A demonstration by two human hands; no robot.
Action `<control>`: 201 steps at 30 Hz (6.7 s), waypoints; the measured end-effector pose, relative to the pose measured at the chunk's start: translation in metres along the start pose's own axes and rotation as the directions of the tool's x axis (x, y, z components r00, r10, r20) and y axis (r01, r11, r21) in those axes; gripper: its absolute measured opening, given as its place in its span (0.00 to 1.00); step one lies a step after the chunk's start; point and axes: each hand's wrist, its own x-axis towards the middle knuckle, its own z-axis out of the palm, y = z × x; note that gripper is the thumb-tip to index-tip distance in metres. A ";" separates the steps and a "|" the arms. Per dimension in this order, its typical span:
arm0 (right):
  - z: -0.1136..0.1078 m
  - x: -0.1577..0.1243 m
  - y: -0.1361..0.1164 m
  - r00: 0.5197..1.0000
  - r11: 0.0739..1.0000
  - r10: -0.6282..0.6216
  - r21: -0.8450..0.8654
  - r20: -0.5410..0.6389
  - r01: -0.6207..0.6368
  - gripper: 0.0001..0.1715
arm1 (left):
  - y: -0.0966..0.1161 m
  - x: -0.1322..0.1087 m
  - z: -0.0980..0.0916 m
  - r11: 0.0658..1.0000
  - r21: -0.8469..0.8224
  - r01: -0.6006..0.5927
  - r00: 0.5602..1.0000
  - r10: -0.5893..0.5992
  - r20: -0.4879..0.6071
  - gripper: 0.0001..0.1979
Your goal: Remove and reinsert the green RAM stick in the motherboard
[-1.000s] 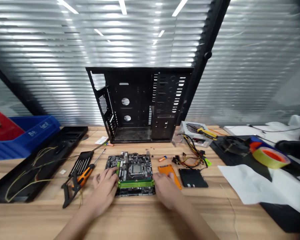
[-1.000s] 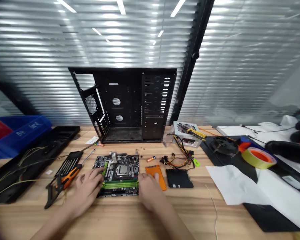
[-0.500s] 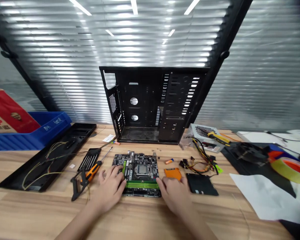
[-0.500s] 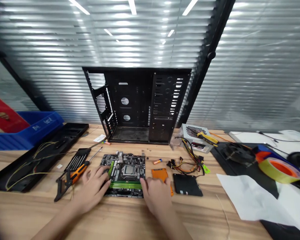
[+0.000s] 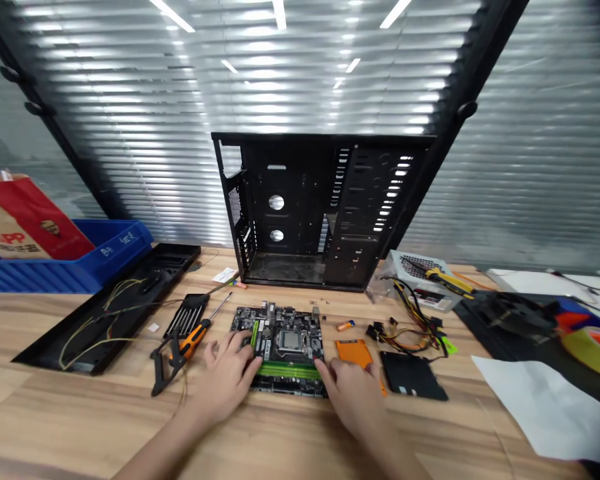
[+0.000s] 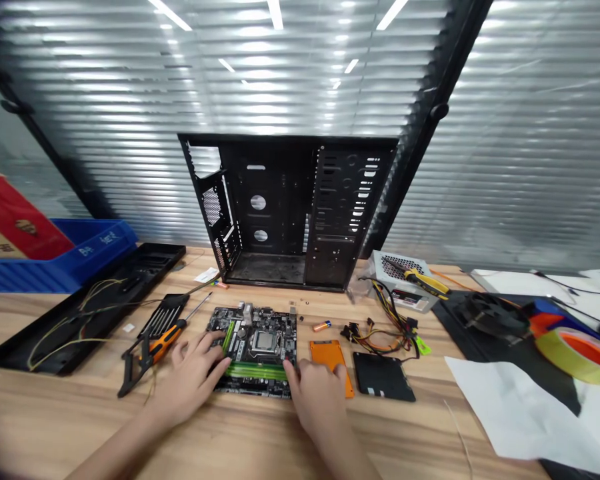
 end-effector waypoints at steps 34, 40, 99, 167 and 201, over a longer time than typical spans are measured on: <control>0.008 -0.002 -0.012 0.994 0.994 0.103 0.032 0.022 -0.104 0.28 | 0.011 -0.001 0.017 0.980 -0.113 0.163 0.980 -0.174 -0.097 0.18; 0.008 -0.003 -0.013 0.994 0.994 0.106 0.009 0.018 -0.106 0.28 | 0.013 -0.002 0.017 0.980 -0.110 0.166 0.979 -0.178 -0.104 0.18; -0.007 -0.006 -0.001 1.000 0.996 0.021 0.088 -0.016 -0.020 0.26 | 0.000 -0.002 0.002 0.996 -0.058 0.064 0.993 -0.070 -0.099 0.15; -0.002 -0.005 0.001 0.991 0.981 0.081 0.186 -0.102 -0.061 0.24 | -0.100 0.024 -0.050 0.802 0.140 0.581 0.814 -0.566 -0.133 0.13; -0.004 -0.008 0.002 0.994 0.980 0.065 0.194 -0.088 -0.047 0.25 | -0.111 0.026 -0.045 0.818 0.141 0.558 0.830 -0.546 -0.117 0.18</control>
